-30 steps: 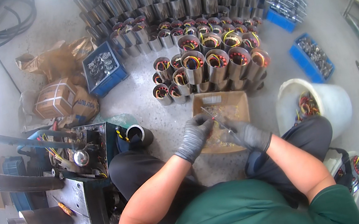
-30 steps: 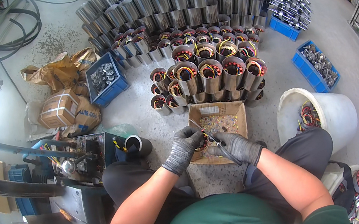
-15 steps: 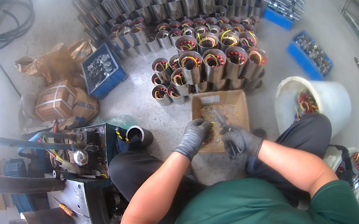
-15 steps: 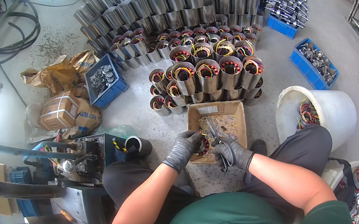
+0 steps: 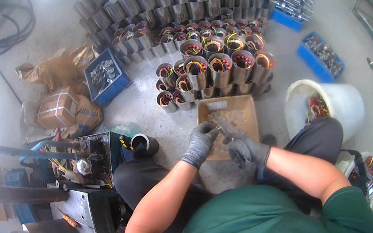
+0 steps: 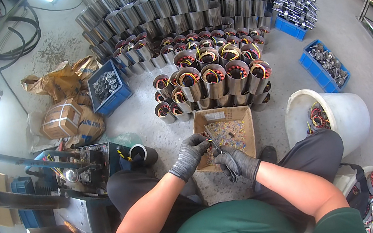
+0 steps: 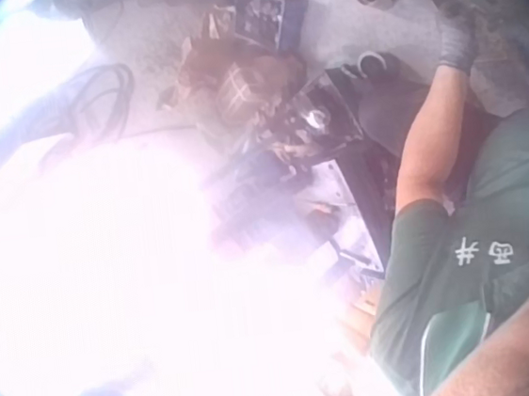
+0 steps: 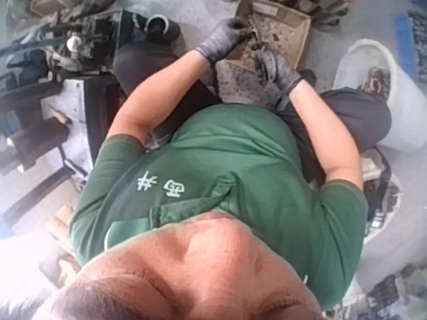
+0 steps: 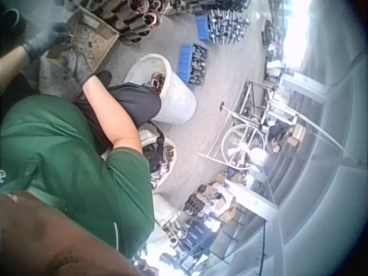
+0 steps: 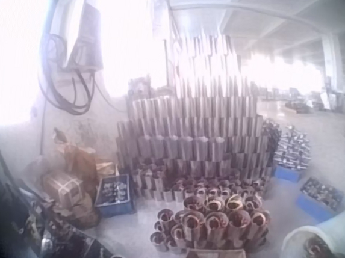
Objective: Assembling electronic wires and components into cylindrical metal housings.
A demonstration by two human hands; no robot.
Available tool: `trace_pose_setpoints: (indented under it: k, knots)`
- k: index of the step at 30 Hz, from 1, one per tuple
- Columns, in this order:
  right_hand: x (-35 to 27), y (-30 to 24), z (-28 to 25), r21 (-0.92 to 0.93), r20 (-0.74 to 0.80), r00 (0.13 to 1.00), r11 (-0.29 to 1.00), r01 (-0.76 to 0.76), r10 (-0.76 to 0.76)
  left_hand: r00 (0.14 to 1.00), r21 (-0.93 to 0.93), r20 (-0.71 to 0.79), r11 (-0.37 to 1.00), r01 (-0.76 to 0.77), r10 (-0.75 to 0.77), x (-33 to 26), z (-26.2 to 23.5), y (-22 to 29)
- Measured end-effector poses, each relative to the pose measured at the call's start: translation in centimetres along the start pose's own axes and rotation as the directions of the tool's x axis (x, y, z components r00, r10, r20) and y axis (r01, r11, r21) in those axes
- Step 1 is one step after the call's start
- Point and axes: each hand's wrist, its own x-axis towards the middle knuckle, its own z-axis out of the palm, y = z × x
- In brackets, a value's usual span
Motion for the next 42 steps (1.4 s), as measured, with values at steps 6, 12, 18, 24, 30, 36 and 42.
trace_pose_setpoints:
  k: [6,12,18,24,30,36,42]
  knots:
    - [2.6,1.5,-2.5,0.221,0.098,0.987,0.964,-0.148,0.13,1.0,0.127,0.029,0.992,-0.009,0.006,-0.1,0.5,0.7]
    - [2.2,0.6,-1.1,0.22,-0.065,0.997,0.975,0.041,-0.027,0.986,-0.089,-0.135,0.992,0.089,-0.1,-1.2,-0.5,3.7]
    - [-2.5,-3.1,-1.0,-0.07,-0.171,0.907,0.923,0.378,-0.385,0.934,-0.1,-0.224,0.947,-0.305,0.277,-5.3,-4.8,12.8]
    - [-6.5,-8.7,-1.1,-0.068,-0.086,0.789,0.793,0.605,-0.609,0.779,0.165,-0.385,0.868,-0.469,0.494,-11.5,-12.6,16.1]
    - [-9.1,-12.0,-7.4,-0.134,-0.221,0.641,0.674,0.726,-0.735,0.892,-0.027,-0.431,0.987,-0.16,0.133,-18.6,-16.5,9.3]
    - [-12.4,-14.9,-13.8,-0.288,-0.211,0.62,0.654,0.699,-0.756,0.765,0.025,-0.63,0.981,0.192,-0.134,-27.2,-23.0,-4.2]
    - [-11.7,-14.0,-23.0,-0.249,-0.472,0.501,0.655,0.713,-0.725,0.571,-0.044,-0.81,0.985,0.168,-0.134,-30.3,-27.3,-16.1]
